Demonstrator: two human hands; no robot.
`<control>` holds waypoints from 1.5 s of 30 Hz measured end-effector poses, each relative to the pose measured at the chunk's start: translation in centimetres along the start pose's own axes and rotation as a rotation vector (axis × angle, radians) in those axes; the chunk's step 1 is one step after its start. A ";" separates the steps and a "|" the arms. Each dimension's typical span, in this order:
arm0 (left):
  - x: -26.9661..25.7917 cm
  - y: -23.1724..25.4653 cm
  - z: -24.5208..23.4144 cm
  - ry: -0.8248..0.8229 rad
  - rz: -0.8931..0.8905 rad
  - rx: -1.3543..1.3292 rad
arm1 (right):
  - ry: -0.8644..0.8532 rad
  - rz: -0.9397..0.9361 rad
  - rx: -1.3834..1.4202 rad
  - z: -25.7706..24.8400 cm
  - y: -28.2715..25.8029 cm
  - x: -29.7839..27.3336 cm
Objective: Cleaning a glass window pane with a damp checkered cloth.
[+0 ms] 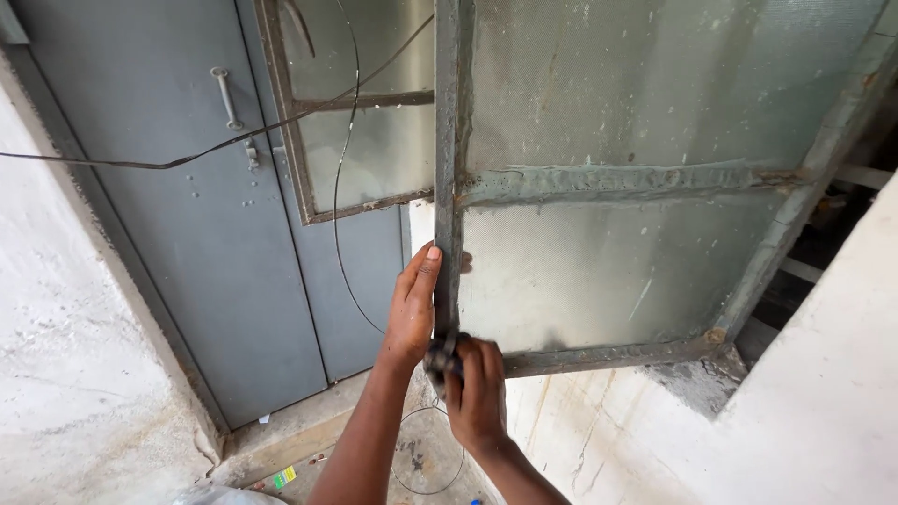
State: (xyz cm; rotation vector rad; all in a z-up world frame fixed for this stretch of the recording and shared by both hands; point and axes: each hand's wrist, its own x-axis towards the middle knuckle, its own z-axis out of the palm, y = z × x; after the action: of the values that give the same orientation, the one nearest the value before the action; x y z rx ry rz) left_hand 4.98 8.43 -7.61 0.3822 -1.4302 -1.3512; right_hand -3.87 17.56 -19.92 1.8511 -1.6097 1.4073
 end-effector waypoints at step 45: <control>-7.5 -9.4 0.9 0.258 -0.017 0.187 | -0.081 -0.080 -0.186 -6.1 4.9 -5.2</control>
State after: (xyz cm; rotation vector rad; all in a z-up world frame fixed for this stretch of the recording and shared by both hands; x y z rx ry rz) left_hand 3.06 12.11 -18.92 0.6678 -1.3418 -1.1382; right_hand -10.41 23.61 -23.03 1.8624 -1.6248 1.1227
